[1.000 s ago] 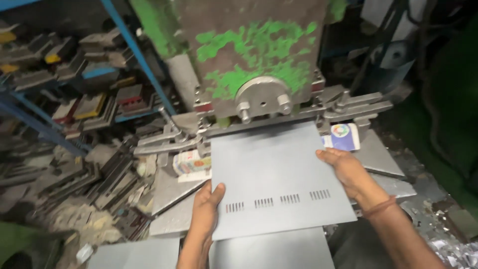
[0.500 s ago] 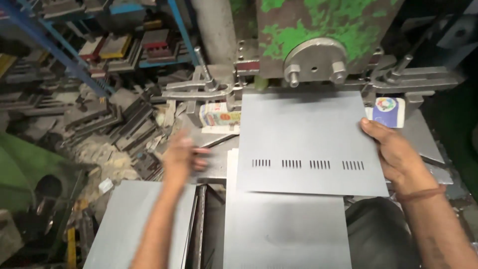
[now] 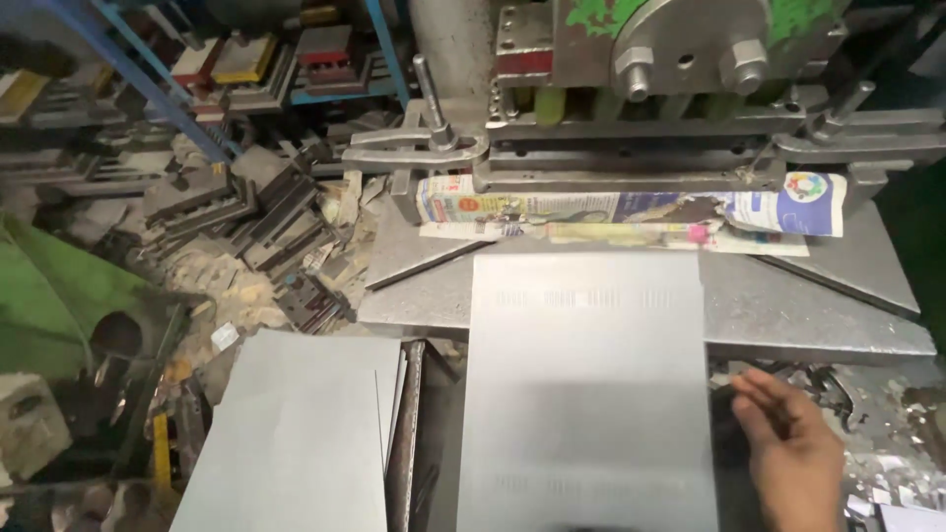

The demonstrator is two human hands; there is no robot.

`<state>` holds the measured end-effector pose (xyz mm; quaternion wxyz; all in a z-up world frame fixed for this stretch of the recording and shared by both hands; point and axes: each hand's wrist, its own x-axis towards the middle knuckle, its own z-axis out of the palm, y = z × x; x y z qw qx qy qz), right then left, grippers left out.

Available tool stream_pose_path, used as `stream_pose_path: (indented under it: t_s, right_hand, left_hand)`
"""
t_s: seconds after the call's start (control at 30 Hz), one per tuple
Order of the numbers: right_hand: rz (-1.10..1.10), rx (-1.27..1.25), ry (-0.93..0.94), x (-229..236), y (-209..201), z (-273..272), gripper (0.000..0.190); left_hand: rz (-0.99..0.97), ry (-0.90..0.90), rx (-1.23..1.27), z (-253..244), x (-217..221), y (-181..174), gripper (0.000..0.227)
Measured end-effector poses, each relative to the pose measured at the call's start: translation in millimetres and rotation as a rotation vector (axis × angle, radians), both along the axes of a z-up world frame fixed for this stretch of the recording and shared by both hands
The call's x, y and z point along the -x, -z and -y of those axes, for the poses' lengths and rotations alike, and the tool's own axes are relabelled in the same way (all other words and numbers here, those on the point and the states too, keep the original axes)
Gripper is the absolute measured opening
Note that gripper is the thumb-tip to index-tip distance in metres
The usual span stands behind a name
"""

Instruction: The recorder is feeding flat metal sheets into an industrial stamping press to punch ventilation slots.

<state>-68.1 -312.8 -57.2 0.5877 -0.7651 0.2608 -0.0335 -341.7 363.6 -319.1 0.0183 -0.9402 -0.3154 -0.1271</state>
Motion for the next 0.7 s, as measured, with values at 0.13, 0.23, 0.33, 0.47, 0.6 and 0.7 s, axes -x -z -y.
stream_pose_path:
  t_s: [0.13, 0.23, 0.33, 0.47, 0.6, 0.7]
  right_hand:
    - [0.317, 0.199, -0.188, -12.2, 68.2, 41.4, 0.028]
    - [0.417, 0.189, -0.275, -21.4, 65.4, 32.2, 0.030]
    - [0.656, 0.233, -0.327, -35.5, 103.3, 22.8, 0.043]
    - [0.599, 0.218, -0.392, -5.6, 7.5, -70.9, 0.043]
    - [0.267, 0.227, -0.768, 18.5, -35.0, -154.8, 0.034]
    - [-0.133, -0.006, -1.097, 34.1, -25.9, -218.8, 0.042]
  left_hand:
    - [-0.032, 0.084, 0.139, -40.4, 50.7, -9.1, 0.048]
    - [-0.053, 0.116, 0.229, -51.0, 112.9, -42.9, 0.053]
    - [0.202, -0.313, 0.612, -30.4, 90.2, -120.1, 0.035]
    - [0.232, -0.370, 0.630, -35.3, 32.6, -176.9, 0.051]
    - [0.447, -0.253, 0.801, 23.5, -12.2, -189.0, 0.066]
    - [0.192, -0.268, 0.501, 67.0, -16.6, -88.9, 0.071]
